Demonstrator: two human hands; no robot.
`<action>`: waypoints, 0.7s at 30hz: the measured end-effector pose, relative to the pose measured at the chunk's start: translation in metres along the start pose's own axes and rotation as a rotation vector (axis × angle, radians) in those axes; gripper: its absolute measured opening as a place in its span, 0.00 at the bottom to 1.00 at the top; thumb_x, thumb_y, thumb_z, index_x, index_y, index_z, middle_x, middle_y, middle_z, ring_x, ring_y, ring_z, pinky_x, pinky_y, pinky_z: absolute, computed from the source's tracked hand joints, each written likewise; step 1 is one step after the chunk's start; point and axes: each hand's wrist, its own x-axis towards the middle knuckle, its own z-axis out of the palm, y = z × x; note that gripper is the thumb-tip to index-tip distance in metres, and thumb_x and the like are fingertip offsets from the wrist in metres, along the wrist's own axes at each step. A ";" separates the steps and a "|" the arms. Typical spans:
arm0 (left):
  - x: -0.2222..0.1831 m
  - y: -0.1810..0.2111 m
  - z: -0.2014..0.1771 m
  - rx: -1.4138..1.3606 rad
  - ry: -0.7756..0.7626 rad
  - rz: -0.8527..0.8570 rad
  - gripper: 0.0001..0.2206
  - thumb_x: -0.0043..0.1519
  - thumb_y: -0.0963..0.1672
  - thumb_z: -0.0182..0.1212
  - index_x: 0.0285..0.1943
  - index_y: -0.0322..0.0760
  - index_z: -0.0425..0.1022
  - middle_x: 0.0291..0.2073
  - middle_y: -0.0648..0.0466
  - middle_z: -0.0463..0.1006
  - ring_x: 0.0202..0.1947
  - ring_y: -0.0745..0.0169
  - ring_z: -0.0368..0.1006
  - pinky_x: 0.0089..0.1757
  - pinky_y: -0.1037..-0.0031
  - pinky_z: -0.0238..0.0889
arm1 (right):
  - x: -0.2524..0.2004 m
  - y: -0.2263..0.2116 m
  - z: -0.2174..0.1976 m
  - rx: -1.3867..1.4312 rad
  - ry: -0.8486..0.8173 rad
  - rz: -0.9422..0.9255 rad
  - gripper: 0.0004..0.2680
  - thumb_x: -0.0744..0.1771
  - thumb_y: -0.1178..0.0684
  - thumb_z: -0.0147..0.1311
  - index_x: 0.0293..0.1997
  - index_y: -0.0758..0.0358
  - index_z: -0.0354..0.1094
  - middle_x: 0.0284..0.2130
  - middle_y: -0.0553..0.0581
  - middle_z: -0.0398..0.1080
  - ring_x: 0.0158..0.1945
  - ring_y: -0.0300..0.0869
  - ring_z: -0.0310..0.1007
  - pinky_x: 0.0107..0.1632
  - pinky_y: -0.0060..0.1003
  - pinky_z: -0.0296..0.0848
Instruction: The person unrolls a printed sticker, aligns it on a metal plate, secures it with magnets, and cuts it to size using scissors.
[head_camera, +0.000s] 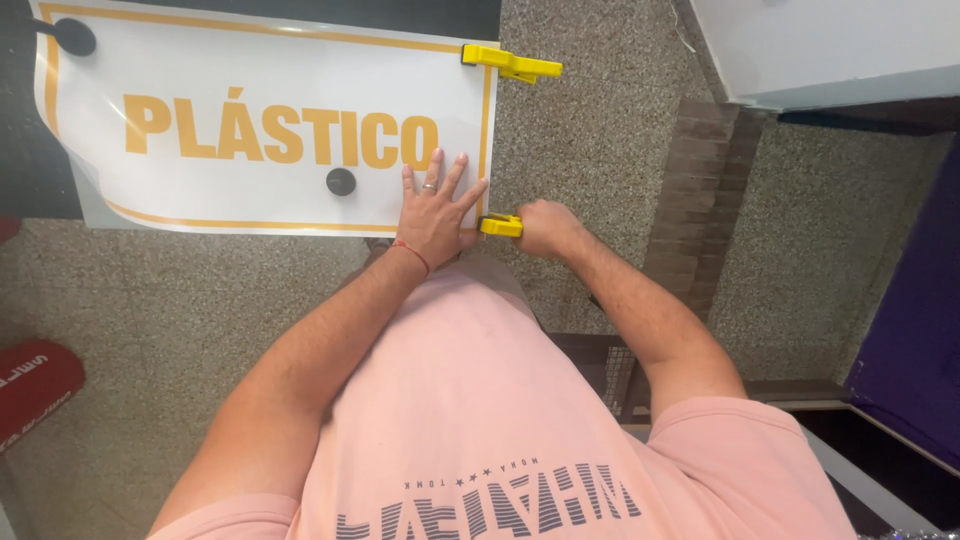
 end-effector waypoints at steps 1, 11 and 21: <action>-0.001 0.000 0.002 0.002 0.001 0.002 0.41 0.65 0.62 0.68 0.90 0.67 0.58 0.91 0.50 0.47 0.90 0.32 0.31 0.75 0.23 0.28 | 0.001 -0.005 -0.002 -0.019 -0.013 -0.013 0.13 0.66 0.40 0.61 0.47 0.54 0.83 0.39 0.60 0.85 0.49 0.58 0.88 0.54 0.55 0.85; 0.007 0.004 0.005 0.002 0.013 -0.006 0.43 0.61 0.62 0.72 0.89 0.65 0.61 0.90 0.48 0.51 0.88 0.28 0.35 0.73 0.17 0.33 | 0.028 -0.025 0.002 -0.093 -0.036 -0.060 0.15 0.64 0.40 0.62 0.51 0.53 0.85 0.43 0.61 0.86 0.51 0.58 0.88 0.56 0.55 0.85; 0.007 -0.005 0.025 -0.005 0.097 0.036 0.45 0.59 0.63 0.75 0.88 0.64 0.62 0.88 0.47 0.53 0.88 0.26 0.38 0.72 0.16 0.37 | 0.036 -0.028 0.009 -0.060 -0.092 -0.044 0.20 0.64 0.35 0.65 0.57 0.52 0.82 0.50 0.61 0.86 0.58 0.57 0.86 0.60 0.57 0.85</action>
